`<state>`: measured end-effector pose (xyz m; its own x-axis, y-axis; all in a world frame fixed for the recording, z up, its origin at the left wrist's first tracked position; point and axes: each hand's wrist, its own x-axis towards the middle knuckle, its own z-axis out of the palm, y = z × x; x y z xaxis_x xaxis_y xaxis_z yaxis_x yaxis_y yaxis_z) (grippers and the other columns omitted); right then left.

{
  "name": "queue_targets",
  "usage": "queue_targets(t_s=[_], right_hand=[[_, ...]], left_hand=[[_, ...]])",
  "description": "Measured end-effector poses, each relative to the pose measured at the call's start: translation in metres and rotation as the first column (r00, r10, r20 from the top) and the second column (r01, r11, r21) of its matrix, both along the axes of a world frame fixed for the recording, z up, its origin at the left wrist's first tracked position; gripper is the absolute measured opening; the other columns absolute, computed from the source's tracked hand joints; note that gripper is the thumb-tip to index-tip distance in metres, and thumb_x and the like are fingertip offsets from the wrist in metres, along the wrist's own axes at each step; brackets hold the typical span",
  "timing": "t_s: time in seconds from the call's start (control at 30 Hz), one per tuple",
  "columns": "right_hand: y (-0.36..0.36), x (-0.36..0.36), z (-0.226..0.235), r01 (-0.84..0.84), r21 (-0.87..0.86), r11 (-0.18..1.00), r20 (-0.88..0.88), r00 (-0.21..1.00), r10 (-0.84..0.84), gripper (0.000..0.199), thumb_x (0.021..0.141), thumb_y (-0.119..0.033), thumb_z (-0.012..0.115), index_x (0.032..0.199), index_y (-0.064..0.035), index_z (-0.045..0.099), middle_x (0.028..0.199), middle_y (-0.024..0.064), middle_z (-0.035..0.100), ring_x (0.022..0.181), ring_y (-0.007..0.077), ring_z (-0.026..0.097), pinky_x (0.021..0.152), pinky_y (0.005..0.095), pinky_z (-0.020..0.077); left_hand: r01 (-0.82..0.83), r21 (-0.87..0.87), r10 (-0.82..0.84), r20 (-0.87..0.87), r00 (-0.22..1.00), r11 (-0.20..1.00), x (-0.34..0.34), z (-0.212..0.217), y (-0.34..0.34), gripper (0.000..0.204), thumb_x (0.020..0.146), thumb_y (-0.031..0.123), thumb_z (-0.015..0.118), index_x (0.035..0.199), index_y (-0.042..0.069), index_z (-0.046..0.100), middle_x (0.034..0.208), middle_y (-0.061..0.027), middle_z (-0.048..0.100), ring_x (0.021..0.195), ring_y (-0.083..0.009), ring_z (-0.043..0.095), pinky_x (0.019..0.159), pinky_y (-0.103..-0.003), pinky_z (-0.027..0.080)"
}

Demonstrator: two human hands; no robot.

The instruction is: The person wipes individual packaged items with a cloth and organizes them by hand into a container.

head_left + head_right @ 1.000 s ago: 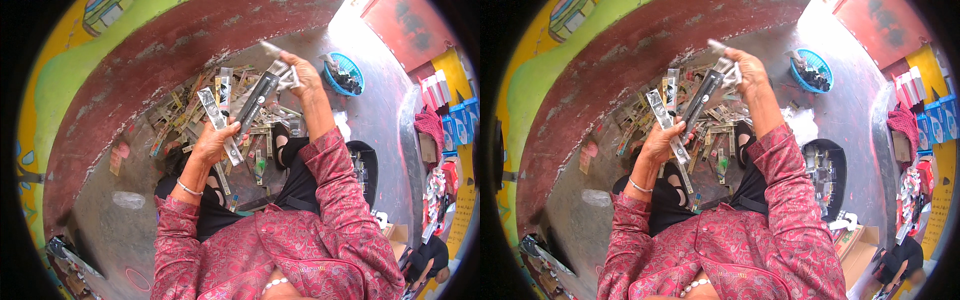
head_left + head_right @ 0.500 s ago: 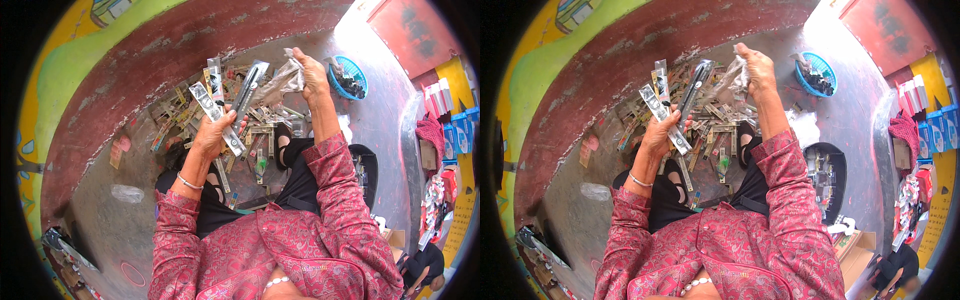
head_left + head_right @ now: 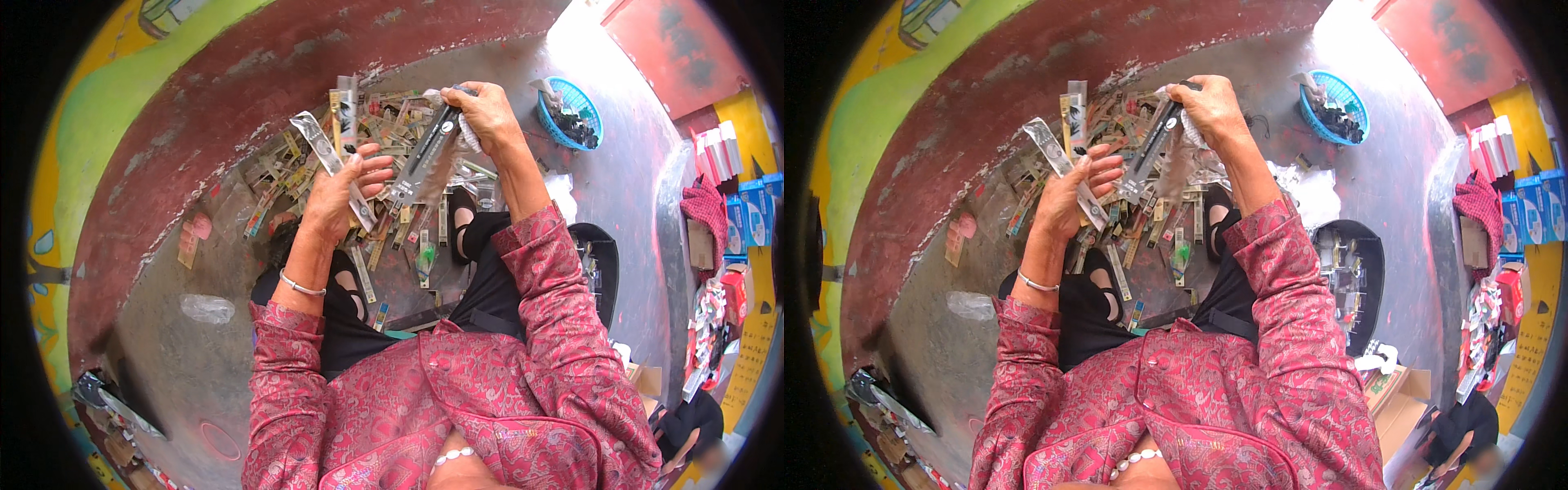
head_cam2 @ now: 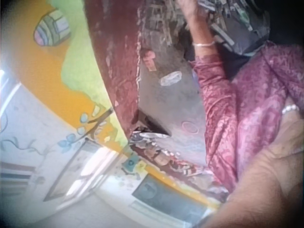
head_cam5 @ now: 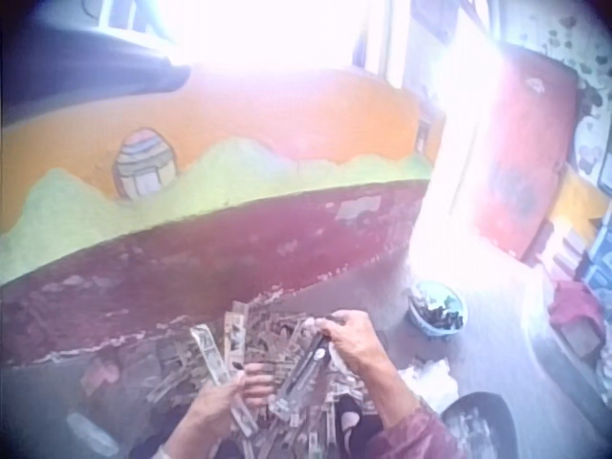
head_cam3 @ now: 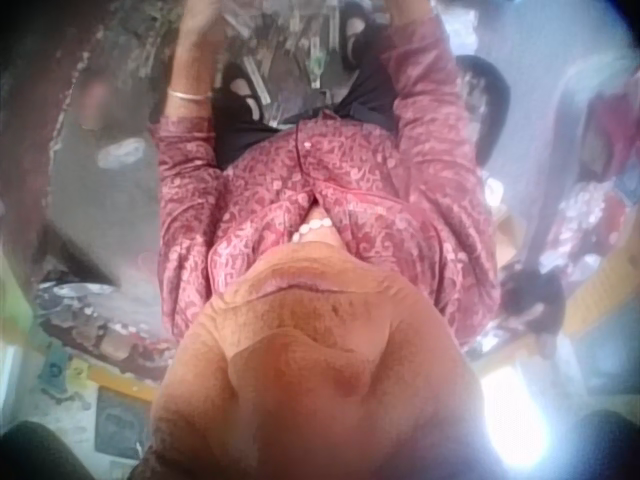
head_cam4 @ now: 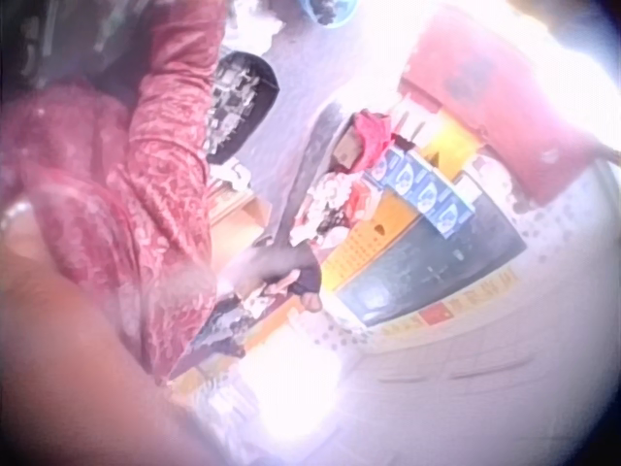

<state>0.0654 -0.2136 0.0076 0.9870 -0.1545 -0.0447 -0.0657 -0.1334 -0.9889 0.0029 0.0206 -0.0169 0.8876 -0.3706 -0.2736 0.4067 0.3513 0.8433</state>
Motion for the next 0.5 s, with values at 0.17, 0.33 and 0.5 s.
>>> queue_targets(t_s=[0.17, 0.33, 0.5], right_hand=[[0.010, -0.002, -0.005, -0.078, -0.119, 0.990, -0.147, 0.987, 0.060, 0.025, 0.075, -0.021, 0.064, 0.068, 0.0025, 0.060, 0.062, 0.0007, 0.053, 0.054, 0.0082, 0.044, 0.049, 0.0260, 0.0353], [0.025, -0.005, -0.006, -0.053, -0.290, 0.956, -0.163, 0.987, 0.005, 0.033, 0.073, -0.025, 0.062, 0.061, 0.0047, 0.058, 0.055, -0.0018, 0.044, 0.052, 0.0075, 0.036, 0.046, 0.0283, 0.0314], [0.023, -0.003, -0.001, -0.027, -0.073, 0.997, -0.158, 0.987, 0.015, 0.052, 0.072, -0.046, 0.065, 0.055, 0.0019, 0.056, 0.052, 0.0053, 0.050, 0.046, 0.0132, 0.043, 0.045, 0.0333, 0.0372]], left_hand=[[0.010, 0.273, -0.033, 0.080, 0.996, 0.962, 0.001, 0.004, -0.017, 0.035, 0.083, 0.030, 0.059, 0.100, -0.001, 0.059, 0.088, -0.0073, 0.062, 0.073, -0.0104, 0.057, 0.062, -0.022, 0.045], [-0.129, 0.506, -0.103, 0.404, 0.909, 0.853, -0.002, -0.007, -0.032, 0.039, 0.067, 0.020, 0.074, 0.097, -0.002, 0.060, 0.082, -0.0068, 0.062, 0.074, -0.0116, 0.058, 0.068, -0.026, 0.047], [-0.021, 0.352, -0.072, 0.249, 0.966, 0.936, -0.002, 0.000, -0.030, 0.037, 0.074, 0.018, 0.067, 0.103, -0.004, 0.057, 0.081, -0.0083, 0.063, 0.072, -0.0101, 0.057, 0.063, -0.024, 0.047]])
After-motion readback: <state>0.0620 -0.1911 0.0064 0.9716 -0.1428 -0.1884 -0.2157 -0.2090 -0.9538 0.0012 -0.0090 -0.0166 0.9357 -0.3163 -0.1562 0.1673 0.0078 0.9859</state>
